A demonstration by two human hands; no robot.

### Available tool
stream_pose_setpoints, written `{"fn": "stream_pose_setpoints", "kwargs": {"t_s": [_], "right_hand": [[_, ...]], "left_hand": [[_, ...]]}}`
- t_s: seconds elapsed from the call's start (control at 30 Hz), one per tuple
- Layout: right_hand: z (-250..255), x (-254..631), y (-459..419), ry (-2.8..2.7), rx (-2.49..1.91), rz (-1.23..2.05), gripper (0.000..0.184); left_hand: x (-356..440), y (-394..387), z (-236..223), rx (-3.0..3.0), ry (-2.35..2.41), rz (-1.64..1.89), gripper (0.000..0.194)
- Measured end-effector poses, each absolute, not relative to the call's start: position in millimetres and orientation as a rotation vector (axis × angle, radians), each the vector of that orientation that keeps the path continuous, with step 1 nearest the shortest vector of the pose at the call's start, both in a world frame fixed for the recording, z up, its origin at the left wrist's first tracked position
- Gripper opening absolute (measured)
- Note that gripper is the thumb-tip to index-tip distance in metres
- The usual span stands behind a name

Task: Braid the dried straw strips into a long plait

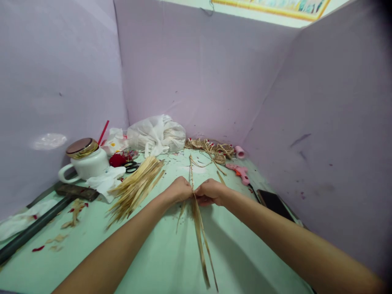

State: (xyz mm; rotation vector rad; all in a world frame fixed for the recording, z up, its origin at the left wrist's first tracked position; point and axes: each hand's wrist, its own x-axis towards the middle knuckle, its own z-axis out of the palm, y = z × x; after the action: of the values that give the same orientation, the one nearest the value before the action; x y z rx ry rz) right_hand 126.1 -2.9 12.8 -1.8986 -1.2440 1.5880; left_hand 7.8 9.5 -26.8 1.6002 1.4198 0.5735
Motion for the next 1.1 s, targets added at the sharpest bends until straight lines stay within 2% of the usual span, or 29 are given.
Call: {"fn": "stream_pose_setpoints", "kwargs": {"t_s": [0.4, 0.6, 0.77, 1.1], "right_hand": [[-14.0, 139.2, -13.4, -1.042, -1.675, 1.576, 0.008], [-13.9, 138.5, -17.4, -0.965, -1.407, 1.812, 0.013], [-18.0, 142.3, -18.6, -0.900, -1.356, 1.779, 0.017], [-23.9, 152.2, -14.4, -0.962, -1.271, 1.776, 0.013]], "left_hand": [[11.0, 6.7, -33.0, 1.669, 1.294, 0.641, 0.010], [13.3, 3.7, -28.8, 1.707, 1.246, 0.606, 0.013], [12.9, 0.6, -23.1, 1.563, 1.134, 0.636, 0.012], [5.4, 9.1, -20.8, 1.269, 0.951, 0.517, 0.019]]}}
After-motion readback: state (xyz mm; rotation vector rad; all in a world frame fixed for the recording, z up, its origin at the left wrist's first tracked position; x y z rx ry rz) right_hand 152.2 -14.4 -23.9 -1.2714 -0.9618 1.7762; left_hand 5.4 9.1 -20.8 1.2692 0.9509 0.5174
